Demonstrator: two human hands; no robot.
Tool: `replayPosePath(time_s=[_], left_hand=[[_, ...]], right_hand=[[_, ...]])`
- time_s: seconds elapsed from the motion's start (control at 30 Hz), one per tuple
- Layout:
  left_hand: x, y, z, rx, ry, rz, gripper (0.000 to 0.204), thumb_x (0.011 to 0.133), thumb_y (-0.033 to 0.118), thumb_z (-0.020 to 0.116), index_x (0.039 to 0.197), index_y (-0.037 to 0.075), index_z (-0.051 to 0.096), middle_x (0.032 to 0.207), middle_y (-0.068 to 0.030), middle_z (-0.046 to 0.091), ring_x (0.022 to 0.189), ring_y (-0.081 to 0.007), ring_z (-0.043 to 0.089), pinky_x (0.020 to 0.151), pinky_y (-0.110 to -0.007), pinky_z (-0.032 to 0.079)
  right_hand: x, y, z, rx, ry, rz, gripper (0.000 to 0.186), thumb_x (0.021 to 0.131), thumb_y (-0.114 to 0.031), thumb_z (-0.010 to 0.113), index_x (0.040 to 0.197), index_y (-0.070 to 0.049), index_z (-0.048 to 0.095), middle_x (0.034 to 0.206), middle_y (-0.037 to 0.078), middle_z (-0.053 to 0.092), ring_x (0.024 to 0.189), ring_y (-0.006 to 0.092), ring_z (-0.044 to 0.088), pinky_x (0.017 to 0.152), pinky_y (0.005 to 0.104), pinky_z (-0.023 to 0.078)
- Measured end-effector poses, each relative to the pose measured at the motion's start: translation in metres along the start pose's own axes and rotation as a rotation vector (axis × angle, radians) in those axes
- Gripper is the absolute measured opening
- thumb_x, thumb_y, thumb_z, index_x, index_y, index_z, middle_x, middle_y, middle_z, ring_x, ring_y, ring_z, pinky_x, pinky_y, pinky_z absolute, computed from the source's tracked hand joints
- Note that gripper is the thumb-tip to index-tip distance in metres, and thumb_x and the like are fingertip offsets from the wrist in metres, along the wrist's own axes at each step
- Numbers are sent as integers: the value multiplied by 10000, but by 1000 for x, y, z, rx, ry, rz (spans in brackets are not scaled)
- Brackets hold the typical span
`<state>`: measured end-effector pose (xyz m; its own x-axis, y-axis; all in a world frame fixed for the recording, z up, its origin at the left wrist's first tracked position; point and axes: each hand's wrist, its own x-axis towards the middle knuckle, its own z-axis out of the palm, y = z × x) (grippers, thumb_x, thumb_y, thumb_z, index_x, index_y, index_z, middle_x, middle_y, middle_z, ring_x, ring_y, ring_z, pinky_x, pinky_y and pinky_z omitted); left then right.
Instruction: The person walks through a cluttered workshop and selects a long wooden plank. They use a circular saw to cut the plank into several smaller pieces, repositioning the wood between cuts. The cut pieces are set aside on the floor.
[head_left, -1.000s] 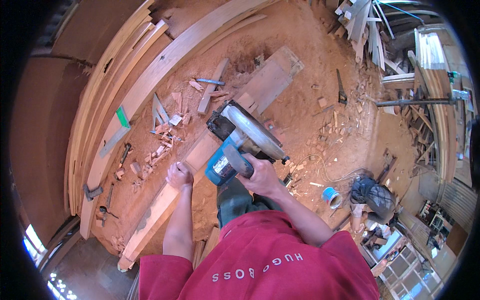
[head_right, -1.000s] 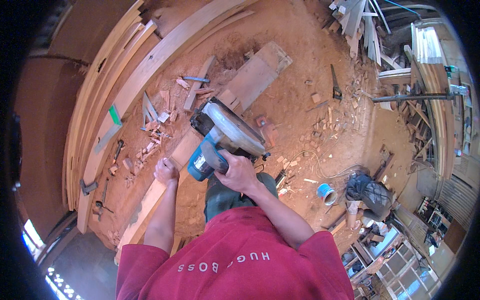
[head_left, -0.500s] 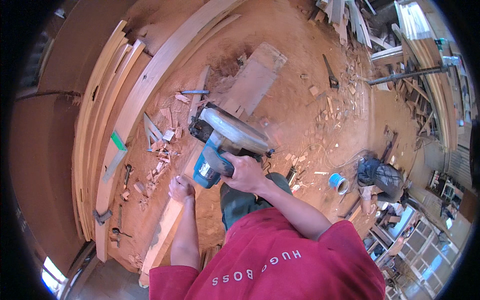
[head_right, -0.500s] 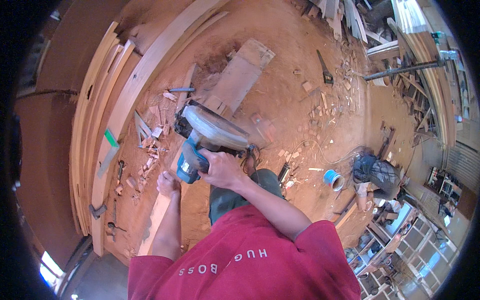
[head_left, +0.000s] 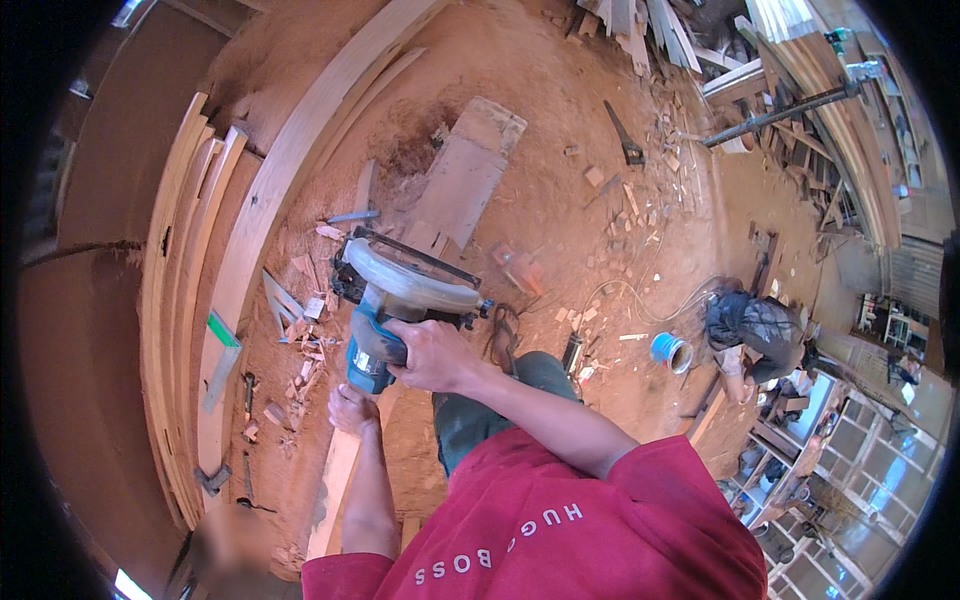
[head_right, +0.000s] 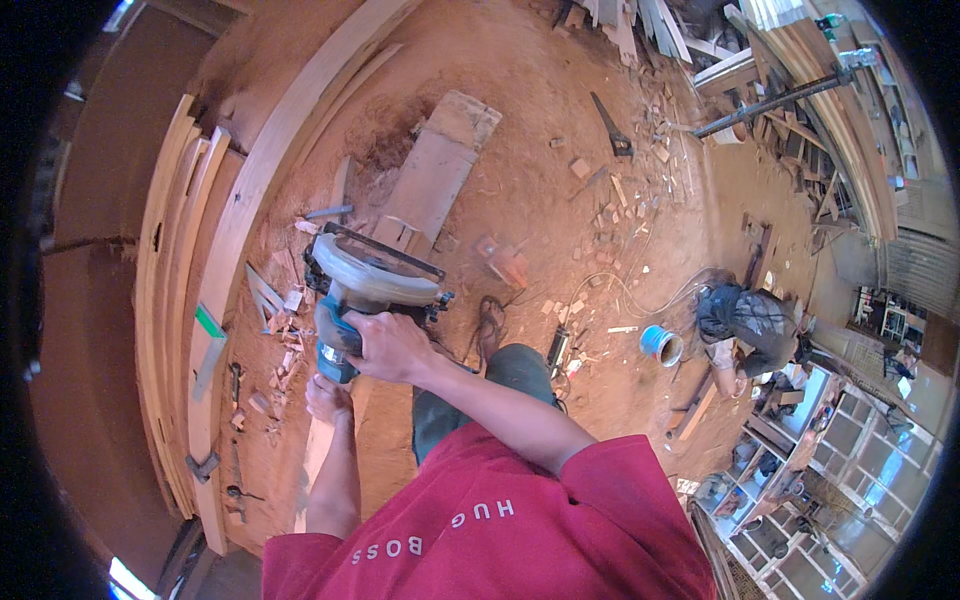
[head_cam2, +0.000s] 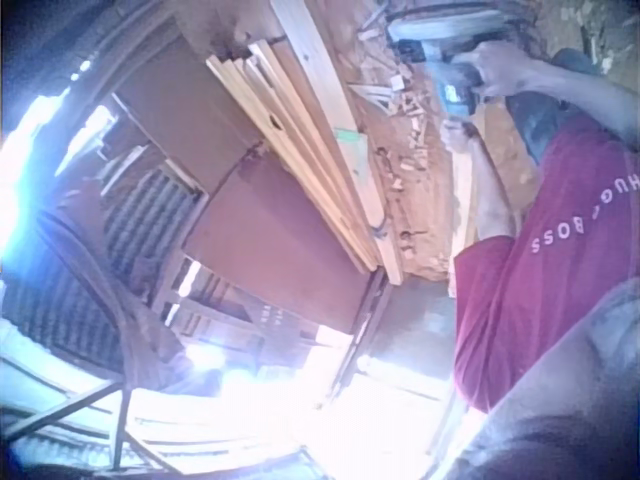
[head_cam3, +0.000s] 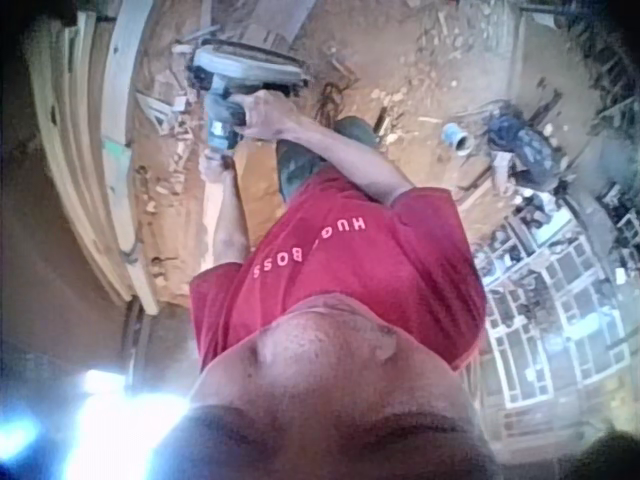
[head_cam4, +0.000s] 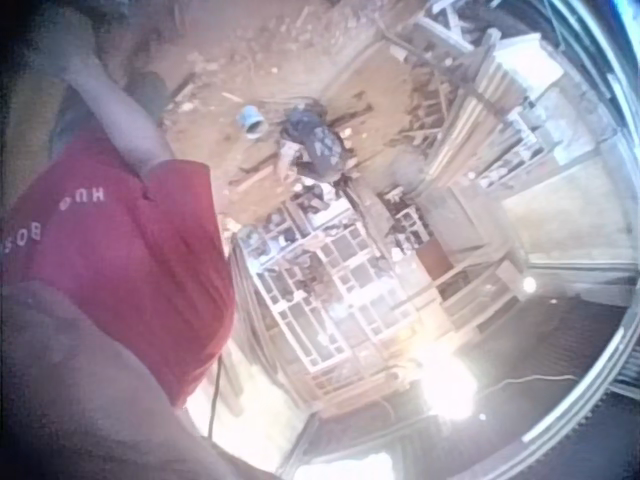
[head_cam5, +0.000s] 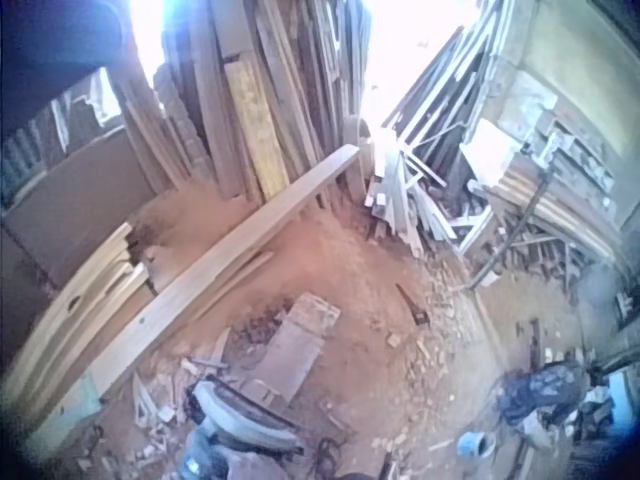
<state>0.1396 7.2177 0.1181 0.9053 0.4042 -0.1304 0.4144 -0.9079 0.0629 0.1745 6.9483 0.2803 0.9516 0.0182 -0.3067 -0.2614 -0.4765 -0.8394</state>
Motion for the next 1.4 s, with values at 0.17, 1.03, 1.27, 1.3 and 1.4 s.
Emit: replayPosePath(time_s=[0.17, 1.03, 1.27, 1.3, 1.4], left_hand=[[-1, -2, 2, 1, 20, 3, 429, 945, 411, 401, 908, 84, 676, 911, -175, 667, 893, -367, 609, 779, -511, 409], [-2, -5, 5, -9, 0, 3, 444, 959, 423, 379, 985, 107, 689, 1008, -151, 681, 981, -339, 620, 866, -501, 418], [3, -12, 9, 0, -3, -12, 439, 956, 415, 378, 992, 116, 696, 1019, -144, 691, 971, -338, 633, 854, -508, 429], [2, -8, 5, 1, -15, -23, 442, 955, 417, 378, 996, 114, 698, 1023, -149, 691, 967, -344, 635, 851, -510, 432], [3, -11, 8, -8, -6, -19, 449, 951, 421, 382, 1014, 112, 701, 1033, -156, 694, 958, -368, 638, 845, -517, 438]], right_hand=[[21, -7, 10, 6, 34, -28, 515, 743, -292, 740, 1177, -48, 608, 899, 211, 697, 838, 390, 676, 748, 472, 547], [-105, 7, -22, -84, 106, 4, 500, 721, -266, 753, 1164, -76, 620, 948, 177, 704, 825, 352, 685, 721, 450, 552], [-124, 27, 11, 15, 99, 29, 494, 728, -271, 753, 1155, -77, 597, 933, 179, 702, 831, 367, 684, 726, 460, 548], [-125, 29, 12, 9, 58, 54, 499, 742, -287, 744, 1171, -79, 593, 950, 186, 701, 842, 375, 682, 739, 471, 547], [-122, 34, 18, 20, 19, 84, 510, 768, -325, 720, 1199, -88, 584, 971, 197, 699, 864, 388, 678, 764, 493, 539]])
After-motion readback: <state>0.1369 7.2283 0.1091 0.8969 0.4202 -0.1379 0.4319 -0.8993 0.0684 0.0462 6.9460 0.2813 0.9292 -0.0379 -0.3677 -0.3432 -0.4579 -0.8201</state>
